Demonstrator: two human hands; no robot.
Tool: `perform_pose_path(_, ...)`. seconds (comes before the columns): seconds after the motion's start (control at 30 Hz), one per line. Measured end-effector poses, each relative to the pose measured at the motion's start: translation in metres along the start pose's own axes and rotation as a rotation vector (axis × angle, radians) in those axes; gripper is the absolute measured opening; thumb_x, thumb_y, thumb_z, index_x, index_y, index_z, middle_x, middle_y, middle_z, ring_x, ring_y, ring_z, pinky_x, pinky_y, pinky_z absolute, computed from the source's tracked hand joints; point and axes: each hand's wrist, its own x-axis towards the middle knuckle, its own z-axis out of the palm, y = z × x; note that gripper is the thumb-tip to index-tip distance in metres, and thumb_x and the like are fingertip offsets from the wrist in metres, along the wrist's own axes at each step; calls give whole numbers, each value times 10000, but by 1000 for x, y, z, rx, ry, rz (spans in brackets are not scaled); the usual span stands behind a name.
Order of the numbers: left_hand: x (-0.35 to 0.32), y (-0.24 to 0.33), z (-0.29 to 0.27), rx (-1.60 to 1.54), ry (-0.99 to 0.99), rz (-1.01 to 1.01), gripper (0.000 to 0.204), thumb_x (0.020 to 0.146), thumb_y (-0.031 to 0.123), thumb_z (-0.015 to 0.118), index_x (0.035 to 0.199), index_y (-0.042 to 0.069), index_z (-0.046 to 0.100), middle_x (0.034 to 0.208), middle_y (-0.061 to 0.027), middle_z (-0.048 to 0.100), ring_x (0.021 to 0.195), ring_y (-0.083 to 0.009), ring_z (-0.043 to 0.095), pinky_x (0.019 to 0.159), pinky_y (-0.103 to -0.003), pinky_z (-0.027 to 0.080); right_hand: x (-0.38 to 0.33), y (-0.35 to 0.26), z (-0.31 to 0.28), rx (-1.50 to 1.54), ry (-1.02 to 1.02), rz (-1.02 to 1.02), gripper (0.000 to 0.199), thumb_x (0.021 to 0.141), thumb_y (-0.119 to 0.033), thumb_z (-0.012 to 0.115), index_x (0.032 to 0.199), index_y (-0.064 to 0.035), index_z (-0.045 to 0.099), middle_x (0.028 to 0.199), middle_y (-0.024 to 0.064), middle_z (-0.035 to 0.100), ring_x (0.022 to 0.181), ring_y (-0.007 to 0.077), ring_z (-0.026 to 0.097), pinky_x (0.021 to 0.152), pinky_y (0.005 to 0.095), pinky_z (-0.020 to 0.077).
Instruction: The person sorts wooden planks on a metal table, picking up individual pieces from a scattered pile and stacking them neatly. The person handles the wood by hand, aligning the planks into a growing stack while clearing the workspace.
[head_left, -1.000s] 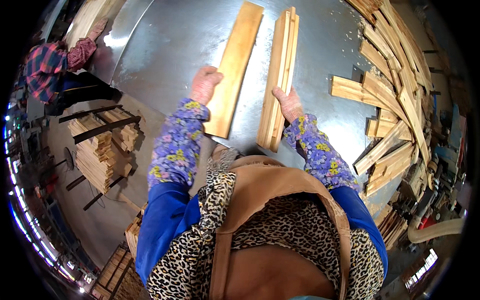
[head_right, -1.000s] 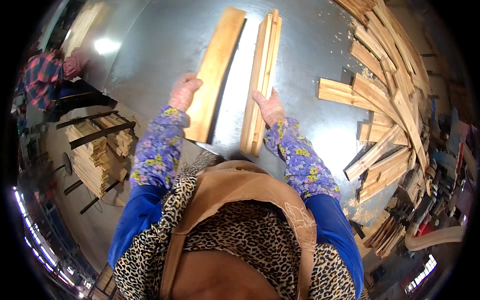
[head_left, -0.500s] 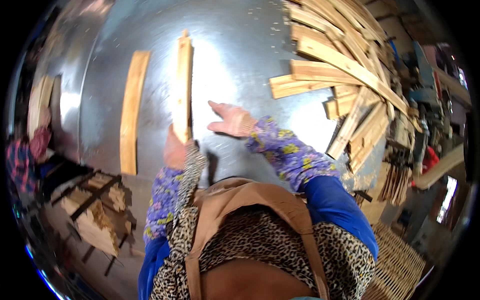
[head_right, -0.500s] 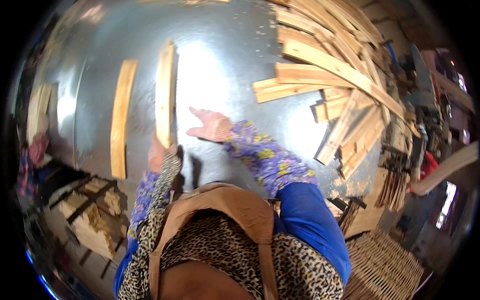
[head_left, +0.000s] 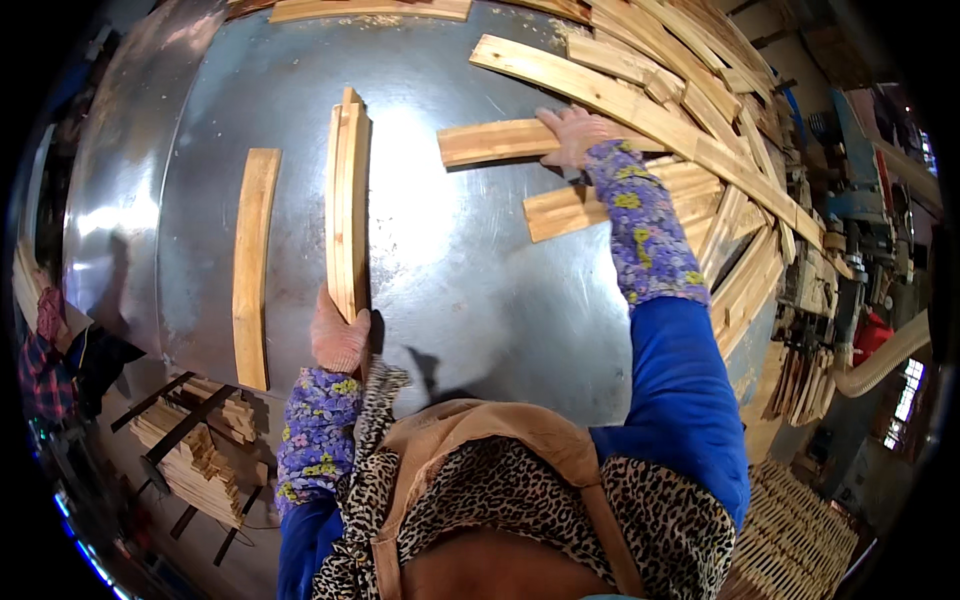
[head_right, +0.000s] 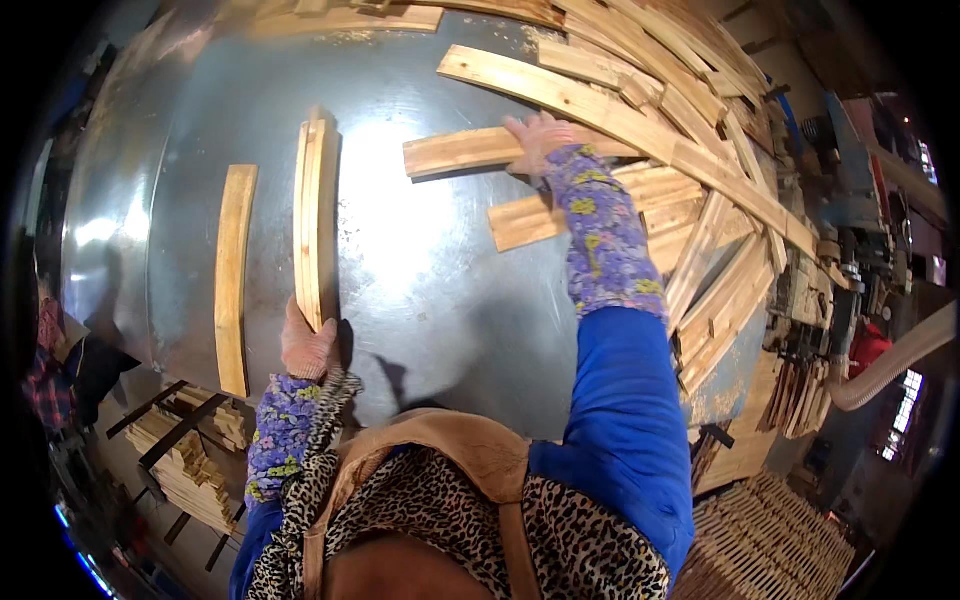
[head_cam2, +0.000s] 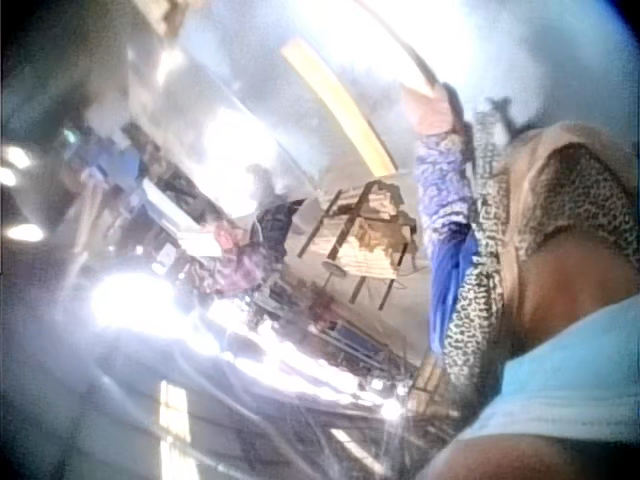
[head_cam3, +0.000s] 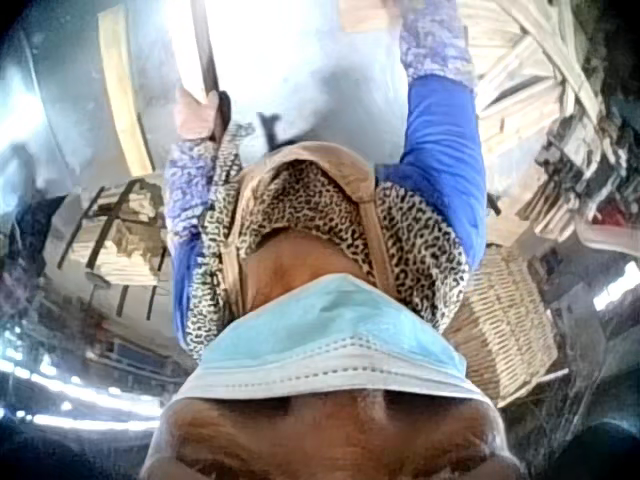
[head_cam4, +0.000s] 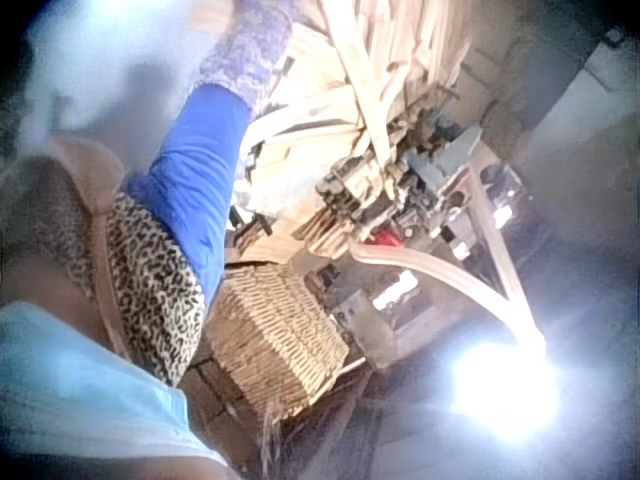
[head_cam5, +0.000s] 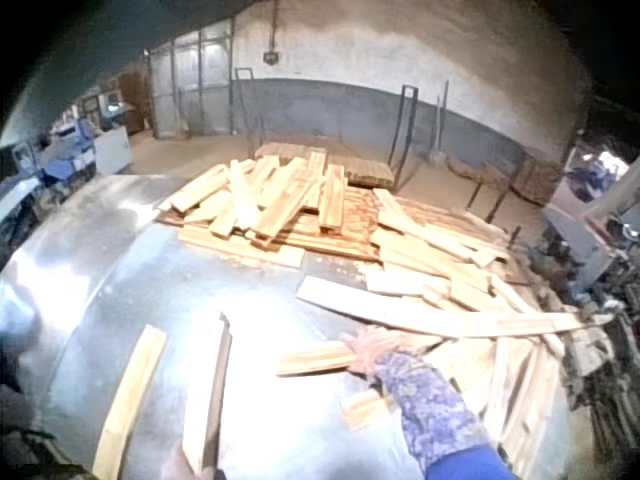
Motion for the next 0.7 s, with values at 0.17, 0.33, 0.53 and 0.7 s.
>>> perform_pose_path(0.17,7,-5,2,65,18,42,862,852,294,875,1575,49,474,1323,-289,715,1181,-489,708,1017,-528,581,33,-108,-49,170,-190,12,820,1019,-698,550,1555,-79,592,1425,260,693,1322,374,679,1113,499,550)
perform_pose_path(0.33,-7,51,-1,-12,42,0,1020,812,395,929,1603,5,417,1334,-303,696,1207,-481,697,1024,-526,567,35,-232,-13,895,-516,13,863,1069,-797,408,1314,-53,771,1077,179,822,1043,298,786,953,462,598)
perform_pose_path(0.53,-12,31,30,309,130,173,1265,756,454,940,1673,-90,259,1600,-344,463,1440,-539,490,1204,-515,460,76,-141,-10,158,499,-66,595,831,-431,827,1295,-71,726,1176,205,745,1134,389,707,1010,508,557)
perform_pose_path(0.7,2,34,-5,40,-38,-36,1165,787,283,884,1698,-35,232,1534,-299,554,1335,-483,623,1101,-512,551,57,-74,7,283,183,318,986,864,-585,803,1624,-107,396,1387,266,663,1317,443,642,1114,550,535)
